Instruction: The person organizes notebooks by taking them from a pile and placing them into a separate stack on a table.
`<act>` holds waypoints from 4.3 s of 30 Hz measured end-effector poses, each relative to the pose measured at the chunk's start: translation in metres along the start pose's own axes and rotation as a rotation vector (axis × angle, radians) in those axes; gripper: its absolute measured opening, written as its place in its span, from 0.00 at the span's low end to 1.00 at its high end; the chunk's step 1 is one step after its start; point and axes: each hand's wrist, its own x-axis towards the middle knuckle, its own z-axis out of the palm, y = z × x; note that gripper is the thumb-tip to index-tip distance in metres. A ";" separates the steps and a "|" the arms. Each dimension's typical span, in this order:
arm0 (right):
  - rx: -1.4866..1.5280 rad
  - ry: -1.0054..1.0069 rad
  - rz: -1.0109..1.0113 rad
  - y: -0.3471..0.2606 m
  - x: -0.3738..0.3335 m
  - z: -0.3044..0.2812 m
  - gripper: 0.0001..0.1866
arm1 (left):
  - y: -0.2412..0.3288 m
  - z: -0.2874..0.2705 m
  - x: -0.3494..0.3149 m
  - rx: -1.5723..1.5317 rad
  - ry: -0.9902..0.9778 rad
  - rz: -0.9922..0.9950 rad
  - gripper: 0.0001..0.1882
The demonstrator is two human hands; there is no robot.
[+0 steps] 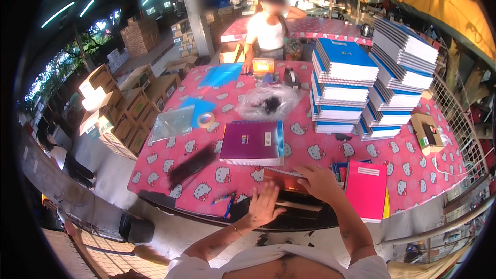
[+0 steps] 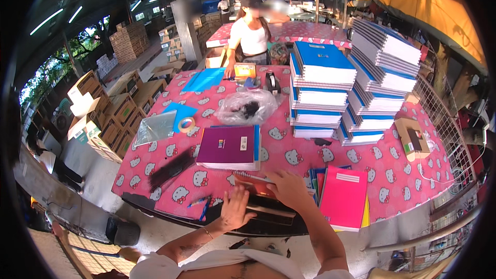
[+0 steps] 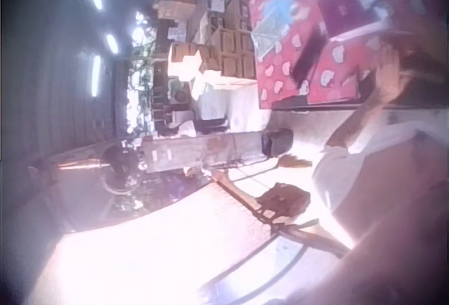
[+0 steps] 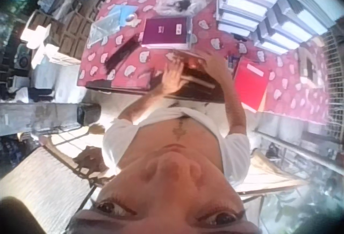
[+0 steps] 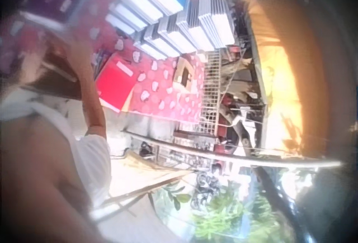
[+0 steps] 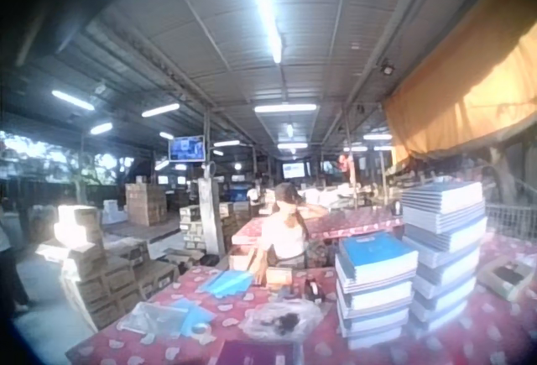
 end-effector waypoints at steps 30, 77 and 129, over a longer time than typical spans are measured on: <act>-0.069 -0.271 0.093 0.008 -0.009 -0.035 0.24 | 0.043 -0.036 0.080 0.081 -0.314 -0.030 0.50; 1.063 -0.048 0.457 0.075 -0.101 0.028 0.20 | 0.073 0.032 0.102 0.156 0.033 0.337 0.49; -0.115 -0.020 0.084 -0.048 0.010 0.062 0.10 | 0.010 -0.105 0.000 -1.643 0.051 -1.127 0.21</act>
